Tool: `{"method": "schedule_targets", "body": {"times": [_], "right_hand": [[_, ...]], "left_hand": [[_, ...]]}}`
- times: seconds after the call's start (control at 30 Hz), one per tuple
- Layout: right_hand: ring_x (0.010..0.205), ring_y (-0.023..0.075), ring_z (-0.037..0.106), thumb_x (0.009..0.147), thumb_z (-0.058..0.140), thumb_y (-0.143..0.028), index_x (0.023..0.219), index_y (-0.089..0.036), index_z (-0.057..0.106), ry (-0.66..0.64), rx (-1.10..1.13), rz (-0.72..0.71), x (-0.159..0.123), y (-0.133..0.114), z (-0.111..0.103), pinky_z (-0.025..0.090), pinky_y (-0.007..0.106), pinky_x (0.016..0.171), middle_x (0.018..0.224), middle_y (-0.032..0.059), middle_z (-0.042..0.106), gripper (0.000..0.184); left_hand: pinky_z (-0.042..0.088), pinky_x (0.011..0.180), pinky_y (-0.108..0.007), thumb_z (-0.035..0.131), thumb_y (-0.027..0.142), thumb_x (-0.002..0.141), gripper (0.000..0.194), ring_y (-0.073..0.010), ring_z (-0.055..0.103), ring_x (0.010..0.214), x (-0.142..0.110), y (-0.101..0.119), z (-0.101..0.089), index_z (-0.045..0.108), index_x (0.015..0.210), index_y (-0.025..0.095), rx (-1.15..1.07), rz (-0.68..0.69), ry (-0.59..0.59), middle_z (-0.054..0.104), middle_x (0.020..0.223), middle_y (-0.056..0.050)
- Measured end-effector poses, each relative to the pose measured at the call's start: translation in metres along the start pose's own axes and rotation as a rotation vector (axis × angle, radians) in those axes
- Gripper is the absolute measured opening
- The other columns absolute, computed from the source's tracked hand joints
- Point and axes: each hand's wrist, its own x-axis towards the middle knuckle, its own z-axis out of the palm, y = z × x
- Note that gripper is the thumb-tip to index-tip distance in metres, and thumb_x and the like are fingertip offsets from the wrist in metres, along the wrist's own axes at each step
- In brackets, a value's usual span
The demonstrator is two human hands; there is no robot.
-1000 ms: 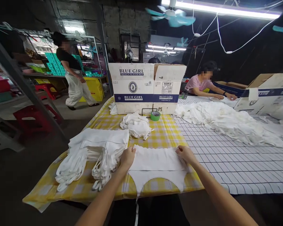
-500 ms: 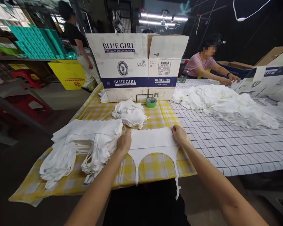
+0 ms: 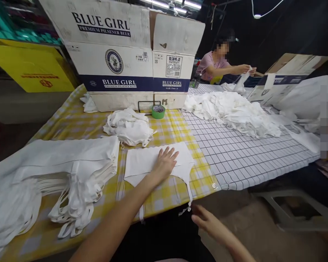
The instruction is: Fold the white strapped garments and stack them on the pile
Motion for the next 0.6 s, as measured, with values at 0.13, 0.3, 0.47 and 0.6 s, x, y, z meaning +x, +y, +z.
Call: {"method": "schedule_targets", "body": {"times": [0.13, 0.3, 0.47, 0.6], "right_hand": [[0.109, 0.0241, 0.05, 0.075, 0.059, -0.051, 0.1, -0.02, 0.063, 0.143, 0.374, -0.061, 0.018, 0.012, 0.032, 0.035, 0.034, 0.094, 0.097, 0.0055, 0.063, 0.04], [0.039, 0.0051, 0.03, 0.078, 0.058, -0.05, 0.07, -0.017, 0.056, 0.047, 0.765, 0.083, 0.001, 0.03, 0.022, 0.034, 0.019, 0.046, 0.044, -0.0094, 0.026, 0.034], [0.038, 0.0046, 0.01, 0.08, 0.051, -0.055, 0.078, -0.021, 0.058, 0.108, 0.701, 0.232, -0.035, 0.045, 0.01, 0.014, 0.017, 0.034, 0.049, -0.009, 0.02, 0.034], [0.057, 0.0166, 0.047, 0.08, 0.055, -0.043, 0.086, -0.028, 0.067, 0.492, -0.043, -0.072, -0.051, 0.031, 0.014, 0.039, 0.031, 0.057, 0.066, 0.0024, 0.051, 0.021]], "left_hand": [[0.007, 0.108, -0.052, 0.03, 0.039, 0.091, 0.046, -0.0252, 0.013, 0.136, 0.02, 0.01, 0.014, 0.03, 0.136, 0.031, -0.055, 0.113, -0.14, 0.023, 0.147, 0.0], [0.003, 0.108, -0.054, 0.03, 0.047, 0.089, 0.051, -0.0255, 0.008, 0.137, 0.023, 0.007, 0.026, 0.026, 0.138, 0.032, -0.07, 0.133, -0.193, 0.017, 0.149, 0.001], [0.001, 0.107, -0.054, 0.027, 0.047, 0.09, 0.051, -0.0254, 0.007, 0.137, 0.023, 0.006, 0.029, 0.023, 0.139, 0.033, -0.079, 0.138, -0.191, 0.016, 0.149, 0.002], [0.0, 0.108, -0.053, 0.027, 0.047, 0.09, 0.051, -0.0249, 0.006, 0.137, 0.024, 0.007, 0.029, 0.023, 0.139, 0.032, -0.076, 0.137, -0.188, 0.015, 0.149, 0.002]]}}
